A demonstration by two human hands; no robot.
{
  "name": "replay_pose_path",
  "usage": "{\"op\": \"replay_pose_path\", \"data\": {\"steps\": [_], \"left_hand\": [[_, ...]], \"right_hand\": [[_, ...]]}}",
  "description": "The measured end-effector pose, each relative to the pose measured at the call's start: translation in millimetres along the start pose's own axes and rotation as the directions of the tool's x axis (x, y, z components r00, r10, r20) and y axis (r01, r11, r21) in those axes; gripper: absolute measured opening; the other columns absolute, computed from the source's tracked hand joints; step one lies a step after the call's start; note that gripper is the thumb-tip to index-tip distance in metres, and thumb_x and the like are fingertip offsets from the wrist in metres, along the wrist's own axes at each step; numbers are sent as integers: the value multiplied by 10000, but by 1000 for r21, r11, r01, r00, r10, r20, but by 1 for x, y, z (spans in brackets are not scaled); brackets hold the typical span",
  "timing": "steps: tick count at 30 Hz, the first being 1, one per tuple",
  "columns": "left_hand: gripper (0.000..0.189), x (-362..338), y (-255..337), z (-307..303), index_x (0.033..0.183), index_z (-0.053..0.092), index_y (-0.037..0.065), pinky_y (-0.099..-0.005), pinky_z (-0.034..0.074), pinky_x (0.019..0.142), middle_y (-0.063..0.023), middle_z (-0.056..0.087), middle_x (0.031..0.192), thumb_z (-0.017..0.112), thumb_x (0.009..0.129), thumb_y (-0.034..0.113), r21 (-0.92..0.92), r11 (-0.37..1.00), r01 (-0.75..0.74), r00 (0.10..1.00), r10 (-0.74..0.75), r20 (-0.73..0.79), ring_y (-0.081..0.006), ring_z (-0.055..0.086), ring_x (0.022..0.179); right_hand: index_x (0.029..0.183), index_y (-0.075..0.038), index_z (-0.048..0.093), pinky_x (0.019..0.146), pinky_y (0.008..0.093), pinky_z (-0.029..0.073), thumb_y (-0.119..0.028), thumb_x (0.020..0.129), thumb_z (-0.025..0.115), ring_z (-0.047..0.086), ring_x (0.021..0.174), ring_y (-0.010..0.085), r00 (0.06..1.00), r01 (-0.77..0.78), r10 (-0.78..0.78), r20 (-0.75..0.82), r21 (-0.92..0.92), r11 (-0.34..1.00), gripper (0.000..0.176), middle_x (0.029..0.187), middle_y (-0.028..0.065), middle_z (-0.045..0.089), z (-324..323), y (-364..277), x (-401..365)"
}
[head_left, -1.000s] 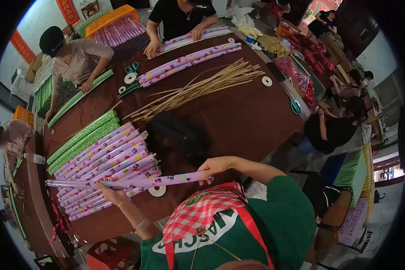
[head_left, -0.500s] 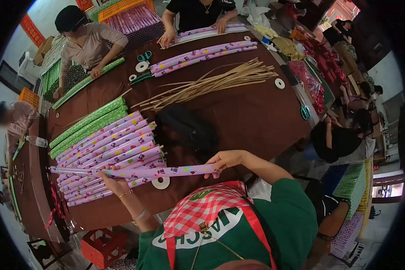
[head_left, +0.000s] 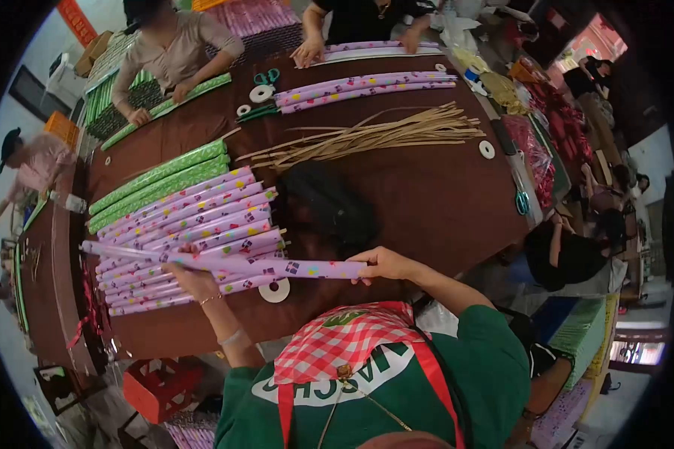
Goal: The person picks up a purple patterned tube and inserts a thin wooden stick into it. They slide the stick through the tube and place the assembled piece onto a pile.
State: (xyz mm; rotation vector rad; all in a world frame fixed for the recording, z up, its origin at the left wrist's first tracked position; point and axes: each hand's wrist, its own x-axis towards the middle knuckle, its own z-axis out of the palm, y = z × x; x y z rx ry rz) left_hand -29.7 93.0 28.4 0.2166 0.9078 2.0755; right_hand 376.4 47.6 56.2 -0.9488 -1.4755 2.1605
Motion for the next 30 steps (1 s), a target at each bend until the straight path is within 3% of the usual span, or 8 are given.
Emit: {"op": "replay_pose_path", "data": {"steps": [1,5,8,9,13,22,26,30], "left_hand": [[497,8,-5,-13,921,517,-2,-323,478,776,-90,574,832,375,910,474,81,997,1,993,-10,114,-213,552,793],[249,7,-32,-20,969,500,45,-295,470,728,-64,565,847,462,921,286,107,994,-18,1000,19,-14,-155,539,779],[147,12,-19,-7,919,506,102,-222,335,516,32,481,724,574,860,219,244,970,-4,998,19,-61,-65,405,586],[124,30,-18,-35,841,516,72,-235,399,570,-6,511,746,562,872,183,686,686,-243,970,184,159,-91,483,674],[172,66,-1,-25,905,492,30,-234,410,560,-19,528,743,614,832,126,338,941,17,972,64,-227,-94,504,661],[173,170,29,-62,786,487,-21,-219,449,495,-74,540,702,617,810,91,532,845,-56,984,137,-113,-116,525,590],[481,201,14,-82,924,530,-145,-412,454,725,-240,596,819,653,714,270,968,252,-3,878,465,-118,-371,568,749],[448,163,-7,-53,1060,492,-121,-416,345,934,-279,506,1081,596,757,193,942,-178,-286,790,512,336,-386,452,1052]], "right_hand": [[1195,0,509,639,218,445,-120,844,563,511,649,71,999,45,-45,-31,8,999,375,852,42,615,0,9,5],[1209,10,486,670,227,469,-114,839,570,564,747,89,990,43,-35,-134,56,997,399,891,66,614,9,5,18],[1212,-15,496,698,221,450,-101,821,585,551,772,83,979,74,-90,-183,-95,993,410,933,44,608,4,9,39],[1226,1,476,755,199,427,-55,814,585,531,839,71,975,92,-120,-185,-153,984,430,995,38,586,5,4,49],[1189,-46,518,816,243,413,-75,782,613,538,954,129,933,187,-300,-196,-447,875,419,1072,57,579,8,-13,97],[1183,-134,501,814,334,437,-287,798,584,566,915,262,920,152,-358,-159,-698,700,422,1055,129,574,-14,-43,223],[1157,-146,515,771,346,458,-281,775,603,573,845,258,940,181,-329,-89,-687,703,414,1019,127,578,-19,-43,265],[1124,-126,540,859,372,429,-268,753,636,550,975,284,900,261,-434,-42,-746,613,409,1122,104,565,-24,-23,279]]}}
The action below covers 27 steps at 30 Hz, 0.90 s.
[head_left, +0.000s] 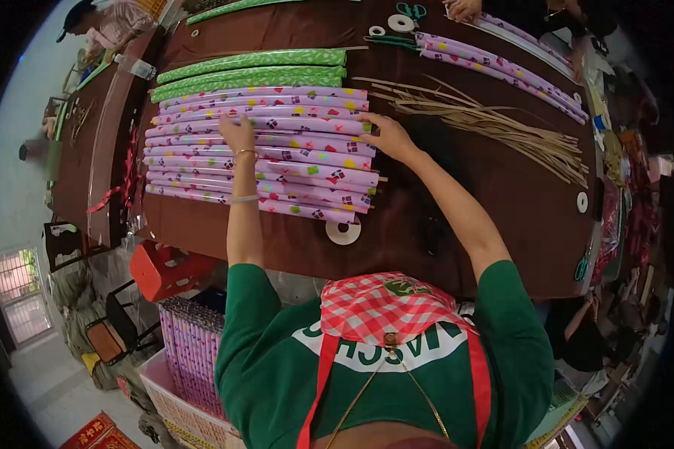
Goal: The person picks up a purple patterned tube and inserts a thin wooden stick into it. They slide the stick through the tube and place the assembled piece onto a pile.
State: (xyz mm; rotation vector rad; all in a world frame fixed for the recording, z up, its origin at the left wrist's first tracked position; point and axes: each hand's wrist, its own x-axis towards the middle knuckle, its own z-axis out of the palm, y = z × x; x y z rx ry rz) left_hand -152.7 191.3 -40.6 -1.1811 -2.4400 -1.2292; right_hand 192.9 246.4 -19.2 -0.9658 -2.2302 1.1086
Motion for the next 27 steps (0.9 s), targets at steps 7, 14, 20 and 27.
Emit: {"op": "replay_pose_path", "data": {"steps": [7,14,20,27], "left_hand": [[361,-24,10,8,1076,547,-58,-410,322,986,-240,488,1183,561,793,167,37,975,-218,958,207,197,-373,402,1163],[325,-26,-9,6,1099,567,-17,-440,306,994,-218,508,1188,476,858,181,130,939,-318,910,264,321,-393,397,1169],[326,-28,-14,5,1106,566,-11,-437,295,1004,-189,501,1211,440,895,202,183,932,-312,902,231,364,-382,378,1191],[357,-23,-30,3,1141,542,-5,-449,263,1021,-179,467,1245,417,924,249,105,962,-251,868,176,464,-365,307,1247]], "right_hand": [[1121,-102,555,875,357,406,-195,748,628,531,1030,272,995,-91,91,51,-5,996,390,1126,102,566,0,-7,-6],[936,-78,629,620,332,462,-256,837,554,603,725,222,920,-206,199,-339,13,978,217,883,53,615,-67,24,-17],[813,51,578,513,293,501,-477,848,499,586,556,163,461,-530,797,-391,599,600,535,657,109,593,-190,159,21],[614,-2,593,386,271,460,-633,766,493,555,430,159,155,-546,904,-399,728,415,657,545,66,581,-249,190,55]]}}
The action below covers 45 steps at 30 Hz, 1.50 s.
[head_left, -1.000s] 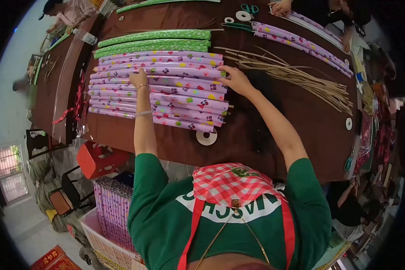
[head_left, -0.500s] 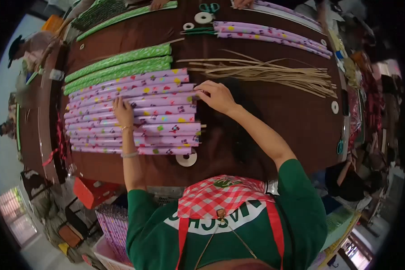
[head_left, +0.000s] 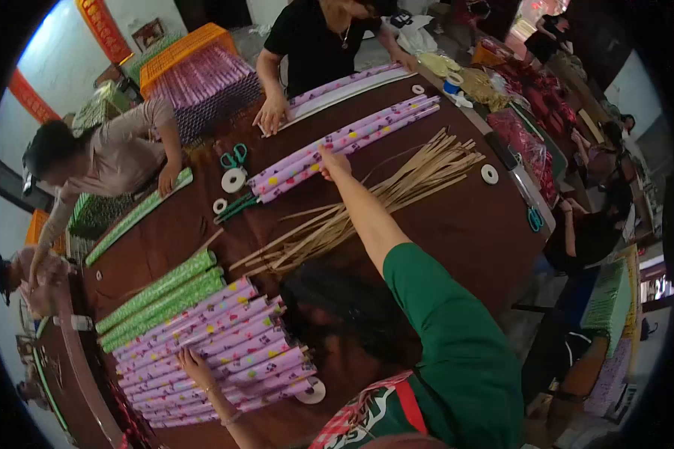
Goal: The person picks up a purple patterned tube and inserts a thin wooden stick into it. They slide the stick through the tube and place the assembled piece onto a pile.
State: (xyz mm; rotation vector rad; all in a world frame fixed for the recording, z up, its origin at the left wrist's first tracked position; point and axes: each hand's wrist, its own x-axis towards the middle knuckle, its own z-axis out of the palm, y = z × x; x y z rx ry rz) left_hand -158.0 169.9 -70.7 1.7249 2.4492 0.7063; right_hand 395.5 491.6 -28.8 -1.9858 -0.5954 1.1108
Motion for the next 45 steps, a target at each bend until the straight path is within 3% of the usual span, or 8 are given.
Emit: {"op": "replay_pose_path", "data": {"steps": [9,17,28,31,34,36,42,45], "left_hand": [[350,7,18,-16,1113,539,-36,-454,281,1006,-189,463,1233,430,916,232,16,1000,26,995,-28,97,-359,306,1238],[368,-13,30,-32,1141,476,-98,-400,329,981,-247,453,1214,507,867,144,-211,971,111,982,-140,-128,-364,390,1188],[296,-67,79,-40,1112,520,-49,-410,352,955,-200,504,1180,517,840,67,-94,995,-37,983,20,-181,-349,439,1148],[290,-73,99,-42,1118,524,-35,-410,353,953,-193,499,1191,509,839,42,-127,987,-101,972,71,-223,-341,435,1156],[269,-76,125,-44,1103,527,-37,-403,369,934,-189,505,1187,512,842,25,-172,973,-152,969,113,-218,-332,436,1161],[271,-77,151,-45,1109,528,-28,-400,366,935,-193,512,1178,518,842,19,-252,941,-226,957,166,-239,-332,441,1160],[270,-96,232,-50,1103,540,-19,-365,403,897,-163,537,1159,535,836,13,-420,827,-373,927,317,-201,-305,484,1123],[285,-106,256,-41,1148,515,-13,-322,394,911,-159,534,1171,508,867,33,-555,729,-401,903,415,-107,-269,502,1112]], "right_hand": [[639,-9,583,392,286,475,-344,744,613,545,445,147,993,-84,53,105,323,943,353,561,61,576,4,-1,6],[746,-6,634,503,298,521,-608,781,470,616,546,168,999,24,-23,-31,33,999,624,601,78,615,4,-1,14],[744,-7,622,406,273,493,-457,794,537,597,483,169,998,-55,57,-4,190,980,460,625,98,617,-6,-12,4],[822,-12,569,422,293,493,-463,794,531,608,548,188,996,-78,43,75,547,834,454,661,80,585,-14,-3,-21],[792,-83,451,558,364,491,-403,807,575,521,604,158,988,-94,-91,125,954,285,343,654,26,406,-38,11,-84],[792,-92,445,540,337,463,-296,813,596,477,562,148,980,-80,-169,103,987,138,255,673,28,417,-69,3,-150],[911,-86,402,480,289,446,-153,787,597,478,519,131,931,102,-359,67,896,432,240,677,31,468,-117,62,-259],[1023,-64,364,414,306,455,-75,781,572,507,478,151,850,138,-467,243,754,643,320,717,51,461,-132,104,-303]]}}
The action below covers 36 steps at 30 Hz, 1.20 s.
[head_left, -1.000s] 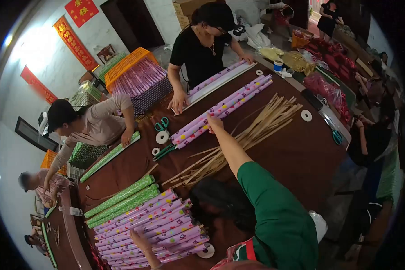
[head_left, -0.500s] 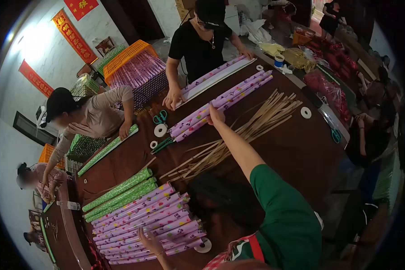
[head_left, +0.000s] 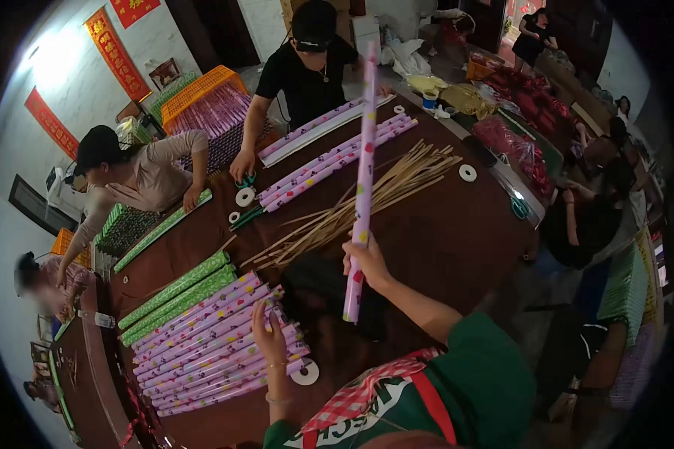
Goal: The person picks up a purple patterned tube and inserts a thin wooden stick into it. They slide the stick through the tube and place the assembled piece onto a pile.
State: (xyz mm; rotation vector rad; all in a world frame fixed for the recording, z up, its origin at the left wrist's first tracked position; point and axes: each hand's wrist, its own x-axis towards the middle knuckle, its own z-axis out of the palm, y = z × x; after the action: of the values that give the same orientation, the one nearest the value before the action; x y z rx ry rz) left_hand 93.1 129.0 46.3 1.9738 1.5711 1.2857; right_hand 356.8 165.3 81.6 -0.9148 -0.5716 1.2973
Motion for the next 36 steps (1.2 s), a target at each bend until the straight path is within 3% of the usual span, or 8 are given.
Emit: {"op": "replay_pose_path", "data": {"steps": [3,8,17,20,22,25,27,36], "left_hand": [[344,6,25,14,1246,421,-11,-317,351,974,-128,480,1245,435,922,104,-469,862,190,970,-90,227,-217,470,1145],[495,7,38,21,1325,294,8,-386,347,992,-163,409,1296,366,949,322,-902,239,360,933,-77,352,-279,448,1164],[310,-37,66,-18,1197,401,2,-381,432,903,-150,518,1140,410,940,175,-901,267,343,927,-251,278,-305,552,1027],[283,-45,63,-21,1170,410,1,-397,440,903,-143,534,1111,427,933,155,-918,288,273,950,-229,210,-307,559,1014],[282,-45,67,-27,1164,411,-4,-396,440,905,-140,533,1112,430,931,153,-910,330,252,954,-241,176,-304,561,1011],[286,-46,71,-36,1163,409,-9,-361,454,870,-129,537,1110,446,926,145,-898,380,222,953,-278,118,-289,567,997],[292,-47,69,-39,1196,425,25,-248,430,730,-81,548,1092,459,922,120,-901,393,183,937,-348,38,-106,503,799],[334,-55,67,-39,1232,379,4,-316,445,803,-126,528,1144,431,936,150,-844,478,242,917,-396,39,-245,555,984]], "right_hand": [[1107,-34,392,444,272,439,-72,779,579,498,472,122,968,-24,89,233,-269,963,379,681,40,486,-16,4,-41],[1120,-15,483,463,242,416,-109,733,619,487,492,93,847,-34,360,391,-636,771,421,667,39,533,-22,-4,-94],[1132,-52,494,486,248,431,-126,724,623,505,504,98,647,-149,622,442,-727,671,434,695,38,540,-24,7,-141],[1177,-73,463,620,290,470,-191,737,652,582,655,163,618,-16,637,462,-802,597,493,851,82,590,-28,13,-138],[1231,-100,408,748,343,464,-305,752,648,595,851,255,694,361,431,577,-797,484,574,984,135,584,-27,12,-140],[1252,-104,363,837,379,430,-421,754,632,543,999,322,714,311,510,479,-870,382,649,1108,171,549,-22,-17,-146],[1254,-108,358,837,377,435,-419,761,623,546,998,318,746,332,467,475,-873,357,641,1127,157,542,-30,-14,-150],[1218,-126,409,798,367,460,-391,786,600,566,970,297,808,348,371,457,-879,326,542,1149,112,540,-46,8,-157]]}}
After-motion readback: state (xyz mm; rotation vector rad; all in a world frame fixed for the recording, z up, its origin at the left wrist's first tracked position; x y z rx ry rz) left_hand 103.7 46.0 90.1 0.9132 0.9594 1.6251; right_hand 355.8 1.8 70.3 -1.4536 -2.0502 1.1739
